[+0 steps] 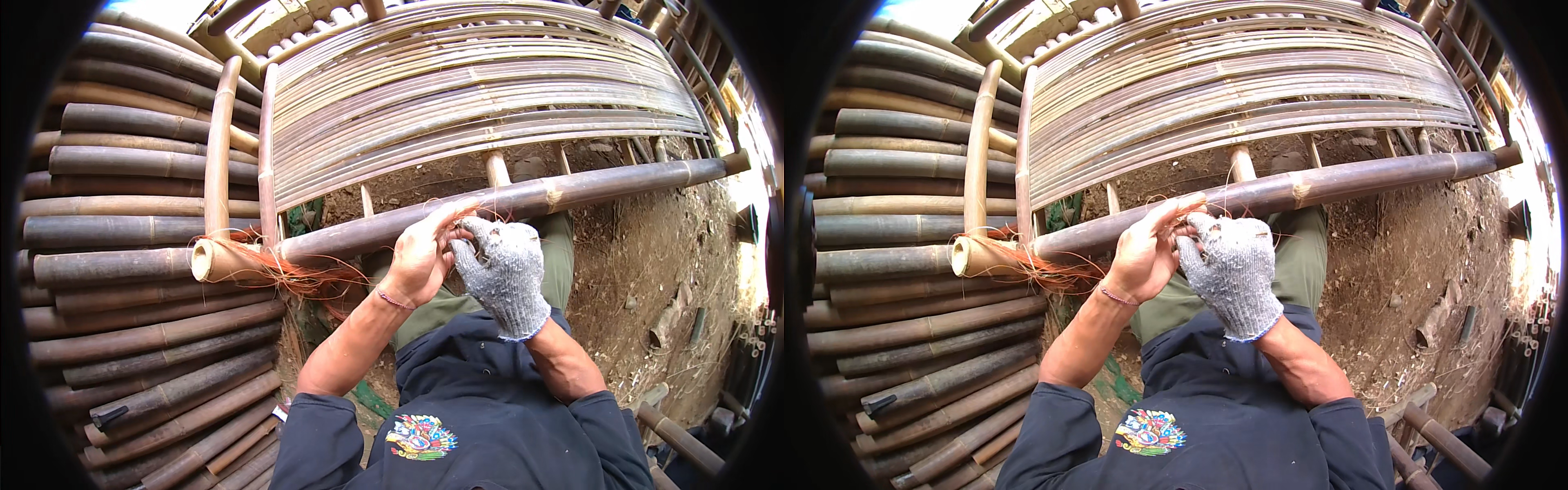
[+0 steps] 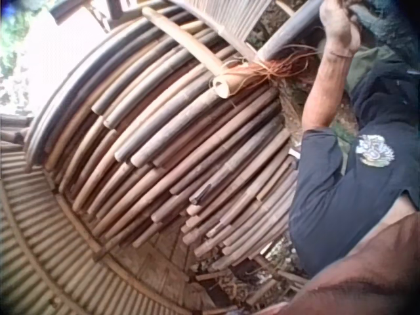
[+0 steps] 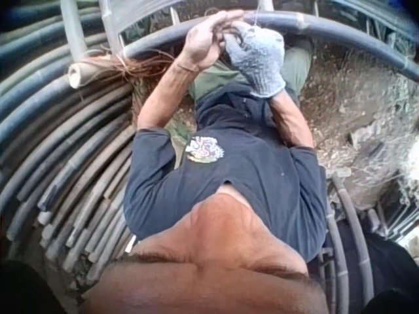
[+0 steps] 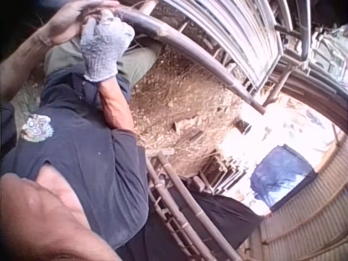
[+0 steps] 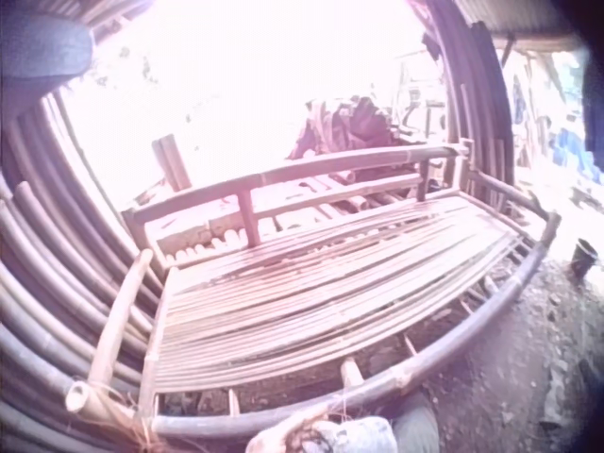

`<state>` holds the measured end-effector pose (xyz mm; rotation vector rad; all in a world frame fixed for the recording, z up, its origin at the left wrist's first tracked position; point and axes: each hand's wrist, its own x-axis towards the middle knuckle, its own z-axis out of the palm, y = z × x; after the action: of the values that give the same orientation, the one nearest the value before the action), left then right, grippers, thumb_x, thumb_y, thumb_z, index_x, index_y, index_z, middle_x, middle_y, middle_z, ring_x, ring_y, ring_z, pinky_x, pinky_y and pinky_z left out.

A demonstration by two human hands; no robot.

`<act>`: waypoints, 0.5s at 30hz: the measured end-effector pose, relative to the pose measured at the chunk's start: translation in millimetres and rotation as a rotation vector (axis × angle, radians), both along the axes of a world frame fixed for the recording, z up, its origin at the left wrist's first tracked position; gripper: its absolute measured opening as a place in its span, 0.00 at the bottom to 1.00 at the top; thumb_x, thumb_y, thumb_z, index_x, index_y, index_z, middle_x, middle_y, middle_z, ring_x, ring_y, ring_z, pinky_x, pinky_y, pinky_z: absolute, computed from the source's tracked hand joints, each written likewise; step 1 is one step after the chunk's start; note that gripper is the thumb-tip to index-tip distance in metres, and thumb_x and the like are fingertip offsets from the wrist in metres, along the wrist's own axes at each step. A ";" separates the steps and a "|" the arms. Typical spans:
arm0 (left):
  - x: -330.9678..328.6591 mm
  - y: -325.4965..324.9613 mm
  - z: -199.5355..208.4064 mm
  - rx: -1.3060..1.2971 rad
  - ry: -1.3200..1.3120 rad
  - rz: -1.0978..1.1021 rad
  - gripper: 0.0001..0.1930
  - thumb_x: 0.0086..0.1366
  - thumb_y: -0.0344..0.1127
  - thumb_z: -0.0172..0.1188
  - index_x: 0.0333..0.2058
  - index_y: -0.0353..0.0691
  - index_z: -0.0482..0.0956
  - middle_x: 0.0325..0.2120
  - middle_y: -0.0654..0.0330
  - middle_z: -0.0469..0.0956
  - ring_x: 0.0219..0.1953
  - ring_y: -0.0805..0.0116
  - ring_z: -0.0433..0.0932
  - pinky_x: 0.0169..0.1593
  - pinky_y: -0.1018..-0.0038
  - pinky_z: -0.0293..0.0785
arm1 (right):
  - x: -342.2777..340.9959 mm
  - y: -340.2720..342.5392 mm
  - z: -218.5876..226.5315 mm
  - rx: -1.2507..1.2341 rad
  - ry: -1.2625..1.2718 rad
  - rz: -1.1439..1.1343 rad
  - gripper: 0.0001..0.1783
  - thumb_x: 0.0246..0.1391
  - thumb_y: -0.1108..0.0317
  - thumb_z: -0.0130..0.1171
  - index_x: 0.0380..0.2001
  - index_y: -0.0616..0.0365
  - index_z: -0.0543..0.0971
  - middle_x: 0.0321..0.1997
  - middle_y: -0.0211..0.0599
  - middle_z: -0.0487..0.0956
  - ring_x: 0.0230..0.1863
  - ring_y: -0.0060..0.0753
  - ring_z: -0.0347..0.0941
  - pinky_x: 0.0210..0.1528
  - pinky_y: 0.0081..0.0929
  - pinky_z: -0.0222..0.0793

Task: The person sits on the ground and weaves a thin orange string through the slats of a bamboo structure. They use both hands to pull the string through gaps and tie it around the bamboo frame.

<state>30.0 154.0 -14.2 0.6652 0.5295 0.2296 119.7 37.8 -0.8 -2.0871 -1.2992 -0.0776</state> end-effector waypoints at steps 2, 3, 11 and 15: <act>-4.0 0.8 1.8 -0.074 -0.023 0.013 0.24 0.76 0.44 0.41 0.58 0.31 0.71 0.52 0.53 0.77 0.48 0.65 0.75 0.54 0.64 0.74 | 2.7 -2.3 1.0 -0.043 0.047 0.069 0.11 0.49 0.59 0.67 0.37 0.47 0.83 0.25 0.31 0.79 0.31 0.40 0.75 0.41 0.37 0.66; -5.0 0.7 -1.1 -0.068 -0.035 0.020 0.24 0.76 0.44 0.41 0.59 0.32 0.71 0.53 0.53 0.77 0.49 0.65 0.75 0.54 0.64 0.74 | 3.5 -1.4 -3.9 -0.012 0.037 0.110 0.11 0.49 0.59 0.66 0.36 0.47 0.83 0.25 0.32 0.79 0.30 0.40 0.75 0.40 0.38 0.66; -8.2 1.9 9.1 -0.013 0.068 0.024 0.25 0.76 0.45 0.39 0.60 0.35 0.71 0.57 0.58 0.75 0.53 0.67 0.73 0.55 0.67 0.71 | 6.0 -14.1 -5.8 0.281 0.374 0.001 0.13 0.50 0.66 0.68 0.41 0.51 0.84 0.32 0.34 0.84 0.33 0.38 0.79 0.40 0.34 0.72; -10.4 -1.5 2.8 0.048 0.002 -0.027 0.22 0.76 0.43 0.41 0.60 0.37 0.72 0.56 0.62 0.75 0.50 0.72 0.73 0.54 0.70 0.70 | 6.7 -1.8 -3.1 0.242 0.324 0.052 0.09 0.50 0.67 0.67 0.37 0.52 0.85 0.33 0.37 0.84 0.31 0.41 0.80 0.36 0.34 0.73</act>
<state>19.5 152.5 -11.4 0.7189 0.5177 0.2173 126.5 36.0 -3.9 -1.7738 -1.0879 0.1168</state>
